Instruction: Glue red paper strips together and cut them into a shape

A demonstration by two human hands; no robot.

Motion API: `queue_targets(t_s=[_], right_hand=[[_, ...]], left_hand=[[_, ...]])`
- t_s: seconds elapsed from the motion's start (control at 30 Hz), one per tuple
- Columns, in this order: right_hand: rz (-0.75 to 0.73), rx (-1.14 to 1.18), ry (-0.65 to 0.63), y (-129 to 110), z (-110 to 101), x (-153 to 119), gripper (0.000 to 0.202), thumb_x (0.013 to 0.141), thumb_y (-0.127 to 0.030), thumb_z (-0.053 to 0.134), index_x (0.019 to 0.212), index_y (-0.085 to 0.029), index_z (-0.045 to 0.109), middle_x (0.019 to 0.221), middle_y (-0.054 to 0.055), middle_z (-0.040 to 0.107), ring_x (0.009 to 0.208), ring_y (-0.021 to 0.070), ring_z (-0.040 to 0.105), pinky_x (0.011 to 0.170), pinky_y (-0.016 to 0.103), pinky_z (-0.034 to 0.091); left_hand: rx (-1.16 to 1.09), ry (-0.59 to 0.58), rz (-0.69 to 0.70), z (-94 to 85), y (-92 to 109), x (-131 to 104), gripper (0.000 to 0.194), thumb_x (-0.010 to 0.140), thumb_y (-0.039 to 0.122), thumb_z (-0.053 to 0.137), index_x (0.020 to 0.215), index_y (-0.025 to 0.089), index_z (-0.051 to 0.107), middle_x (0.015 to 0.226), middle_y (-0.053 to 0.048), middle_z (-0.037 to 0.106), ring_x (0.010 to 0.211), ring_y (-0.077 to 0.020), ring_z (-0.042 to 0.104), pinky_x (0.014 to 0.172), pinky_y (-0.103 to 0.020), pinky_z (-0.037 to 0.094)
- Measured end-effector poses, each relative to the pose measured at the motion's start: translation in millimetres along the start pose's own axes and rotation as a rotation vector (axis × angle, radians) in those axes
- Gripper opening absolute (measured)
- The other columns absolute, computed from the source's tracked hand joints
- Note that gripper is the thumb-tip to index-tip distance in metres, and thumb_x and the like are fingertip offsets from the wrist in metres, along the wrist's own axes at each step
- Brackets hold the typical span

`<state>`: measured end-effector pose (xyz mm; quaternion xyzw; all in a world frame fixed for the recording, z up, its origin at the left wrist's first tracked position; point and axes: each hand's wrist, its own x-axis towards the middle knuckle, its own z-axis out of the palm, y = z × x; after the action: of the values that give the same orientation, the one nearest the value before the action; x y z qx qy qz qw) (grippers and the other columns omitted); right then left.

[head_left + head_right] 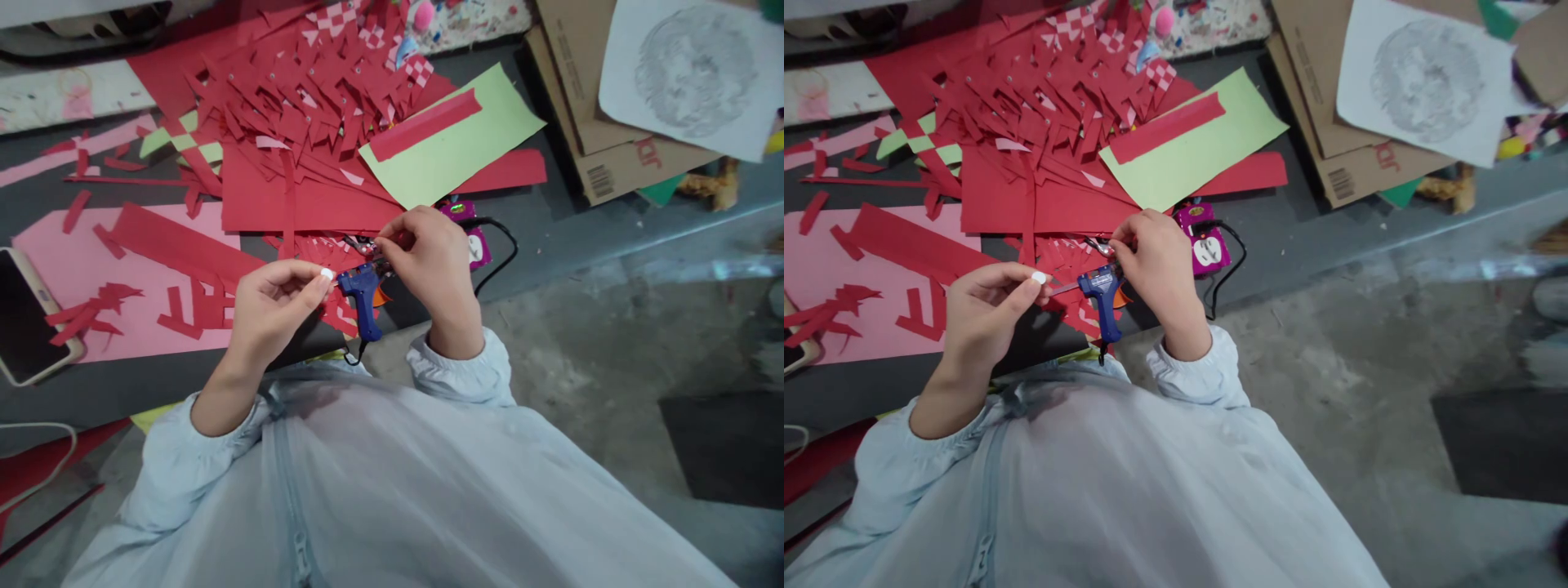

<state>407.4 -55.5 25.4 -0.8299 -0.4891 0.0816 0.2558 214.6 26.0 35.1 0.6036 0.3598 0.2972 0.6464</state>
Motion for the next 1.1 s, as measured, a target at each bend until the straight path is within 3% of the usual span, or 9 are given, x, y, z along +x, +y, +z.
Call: queue_targets(t_s=[0.3, 0.5, 0.6, 0.77, 0.97, 1.1], right_hand=[[0.024, -0.050, -0.011, -2, 3, 1, 0.020, 0.090, -0.033, 0.062, 0.074, -0.022, 0.061, 0.075, 0.007, 0.066, 0.075, 0.0244, 0.059, 0.072, 0.039, 0.045], [0.030, -0.026, -0.055, -1, 9, 2, 0.008, 0.086, -0.022, 0.058, 0.081, -0.022, 0.065, 0.079, 0.008, 0.068, 0.076, 0.0247, 0.061, 0.074, 0.040, 0.048], [-0.004, -0.017, -0.033, 0, 11, 3, 0.013, 0.084, -0.019, 0.056, 0.088, -0.021, 0.068, 0.086, 0.009, 0.070, 0.080, 0.0253, 0.062, 0.077, 0.041, 0.049], [-0.001, -0.022, -0.014, -1, 11, 2, 0.011, 0.086, -0.025, 0.058, 0.082, -0.021, 0.068, 0.083, 0.008, 0.068, 0.082, 0.0257, 0.061, 0.075, 0.040, 0.047], [-0.005, -0.076, 0.026, 0, 9, 0, 0.030, 0.095, -0.036, 0.051, 0.071, -0.021, 0.063, 0.074, 0.007, 0.061, 0.077, 0.0237, 0.056, 0.071, 0.037, 0.043], [0.029, -0.058, 0.037, -3, 3, -4, 0.019, 0.090, -0.037, 0.059, 0.076, -0.022, 0.060, 0.075, 0.006, 0.063, 0.074, 0.0233, 0.056, 0.069, 0.037, 0.043]], left_hand=[[0.040, -0.023, -0.054, -3.9, 6, -7, 0.010, 0.075, 0.029, 0.075, 0.076, 0.019, 0.074, 0.068, 0.000, 0.071, 0.063, -0.0109, 0.067, 0.061, -0.021, 0.056], [0.024, -0.084, -0.186, -8.0, 7, -21, 0.009, 0.073, 0.026, 0.074, 0.073, 0.018, 0.071, 0.069, -0.001, 0.071, 0.065, -0.0112, 0.067, 0.063, -0.021, 0.057], [0.019, -0.089, -0.213, -11.9, 6, -27, 0.008, 0.072, 0.025, 0.074, 0.074, 0.018, 0.071, 0.071, -0.001, 0.072, 0.066, -0.0111, 0.067, 0.063, -0.020, 0.056], [0.019, -0.104, -0.194, -16.8, 6, -30, 0.006, 0.073, 0.024, 0.074, 0.074, 0.019, 0.071, 0.073, -0.001, 0.073, 0.067, -0.0112, 0.067, 0.064, -0.021, 0.057], [0.019, -0.127, -0.184, -19.3, 6, -32, 0.007, 0.074, 0.026, 0.074, 0.074, 0.019, 0.071, 0.074, -0.002, 0.073, 0.067, -0.0122, 0.068, 0.063, -0.022, 0.057], [0.053, -0.133, -0.174, -21.8, 7, -34, 0.007, 0.073, 0.025, 0.075, 0.074, 0.019, 0.071, 0.074, -0.002, 0.073, 0.066, -0.0116, 0.067, 0.062, -0.020, 0.055]])
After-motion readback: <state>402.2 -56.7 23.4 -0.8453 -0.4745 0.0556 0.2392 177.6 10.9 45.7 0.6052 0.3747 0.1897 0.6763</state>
